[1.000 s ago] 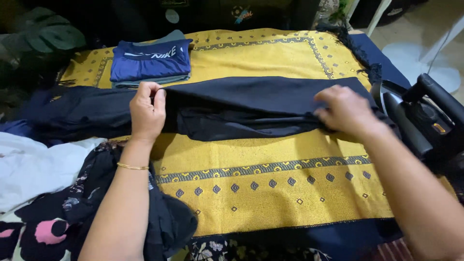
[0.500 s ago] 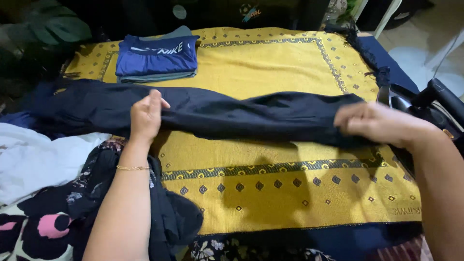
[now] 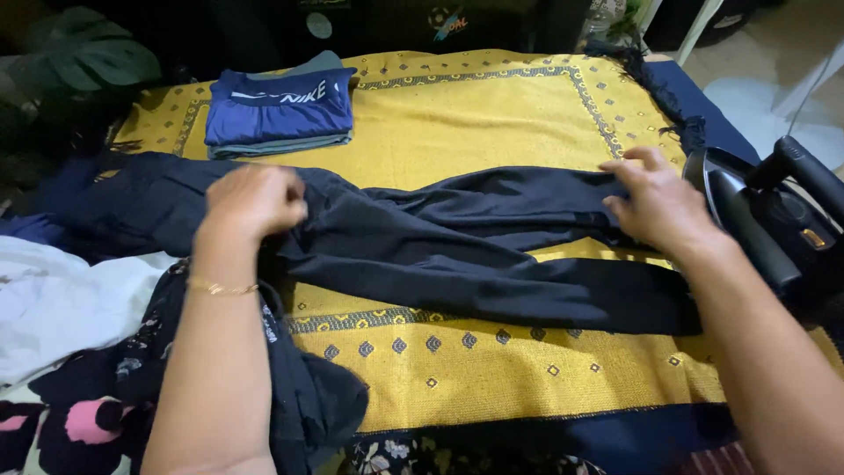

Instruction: The person irons a pair of black pants on a yellow patterned cloth, then folds them neatly. The person uses a black electric iron to smooth the fabric and folds the pants into a compact stack.

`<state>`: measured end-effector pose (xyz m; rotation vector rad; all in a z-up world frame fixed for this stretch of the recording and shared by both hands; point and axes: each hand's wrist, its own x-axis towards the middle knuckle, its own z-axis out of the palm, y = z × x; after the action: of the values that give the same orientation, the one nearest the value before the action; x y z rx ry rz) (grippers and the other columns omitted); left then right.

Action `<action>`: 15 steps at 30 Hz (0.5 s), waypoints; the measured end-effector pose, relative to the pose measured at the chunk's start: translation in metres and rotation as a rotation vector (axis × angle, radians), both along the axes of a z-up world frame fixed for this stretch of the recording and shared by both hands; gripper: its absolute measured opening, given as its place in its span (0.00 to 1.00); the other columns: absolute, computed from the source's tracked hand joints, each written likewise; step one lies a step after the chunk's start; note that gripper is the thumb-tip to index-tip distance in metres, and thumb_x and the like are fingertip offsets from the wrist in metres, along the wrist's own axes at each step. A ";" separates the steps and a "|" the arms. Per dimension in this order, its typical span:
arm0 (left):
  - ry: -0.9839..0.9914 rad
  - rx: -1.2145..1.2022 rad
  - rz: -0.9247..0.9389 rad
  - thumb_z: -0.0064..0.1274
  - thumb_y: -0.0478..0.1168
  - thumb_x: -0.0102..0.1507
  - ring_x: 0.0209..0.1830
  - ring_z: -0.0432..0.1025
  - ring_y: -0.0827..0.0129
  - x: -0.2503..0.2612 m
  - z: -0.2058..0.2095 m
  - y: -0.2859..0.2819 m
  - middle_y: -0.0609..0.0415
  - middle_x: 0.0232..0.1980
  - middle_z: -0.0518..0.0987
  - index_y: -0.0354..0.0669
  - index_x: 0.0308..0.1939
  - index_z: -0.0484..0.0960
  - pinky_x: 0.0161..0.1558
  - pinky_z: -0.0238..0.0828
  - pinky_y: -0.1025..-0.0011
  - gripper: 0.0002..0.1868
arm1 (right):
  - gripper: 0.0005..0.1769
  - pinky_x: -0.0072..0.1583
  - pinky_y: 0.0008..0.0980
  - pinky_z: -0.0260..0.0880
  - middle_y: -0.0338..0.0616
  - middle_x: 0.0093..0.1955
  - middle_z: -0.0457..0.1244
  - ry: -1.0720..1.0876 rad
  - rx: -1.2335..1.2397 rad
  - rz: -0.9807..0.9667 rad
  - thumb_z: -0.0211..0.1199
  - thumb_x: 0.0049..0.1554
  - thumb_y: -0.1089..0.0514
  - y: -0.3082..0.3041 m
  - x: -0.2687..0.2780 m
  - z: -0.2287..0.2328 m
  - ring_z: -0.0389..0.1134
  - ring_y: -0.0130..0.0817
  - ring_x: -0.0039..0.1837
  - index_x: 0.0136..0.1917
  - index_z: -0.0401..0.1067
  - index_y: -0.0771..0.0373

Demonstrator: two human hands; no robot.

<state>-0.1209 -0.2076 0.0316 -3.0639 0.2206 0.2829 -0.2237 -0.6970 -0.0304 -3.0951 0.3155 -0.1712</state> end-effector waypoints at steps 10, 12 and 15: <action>-0.192 -0.121 -0.115 0.44 0.41 0.60 0.66 0.68 0.51 0.066 -0.094 0.008 0.54 0.64 0.77 0.64 0.60 0.82 0.58 0.61 0.39 0.25 | 0.47 0.65 0.61 0.63 0.46 0.82 0.48 0.139 0.180 -0.145 0.52 0.54 0.60 0.017 0.035 0.000 0.58 0.63 0.73 0.84 0.46 0.42; -0.344 -0.402 -0.083 0.43 0.41 0.62 0.57 0.72 0.50 0.069 -0.093 0.029 0.54 0.54 0.81 0.66 0.50 0.88 0.47 0.68 0.39 0.20 | 0.45 0.64 0.60 0.69 0.48 0.76 0.60 0.287 -0.034 -0.076 0.53 0.52 0.59 0.007 0.051 -0.007 0.64 0.58 0.72 0.81 0.54 0.35; -0.653 -0.554 -0.069 0.48 0.38 0.64 0.54 0.68 0.46 0.061 -0.085 0.056 0.53 0.49 0.78 0.62 0.43 0.87 0.43 0.66 0.43 0.13 | 0.24 0.56 0.49 0.76 0.49 0.62 0.71 0.273 -0.107 -0.128 0.63 0.53 0.49 -0.017 0.071 -0.016 0.73 0.53 0.62 0.63 0.78 0.38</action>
<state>-0.0600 -0.1513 -0.0531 -3.4292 0.4174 -0.9193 -0.1523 -0.7141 -0.0467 -3.2038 0.5288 0.2431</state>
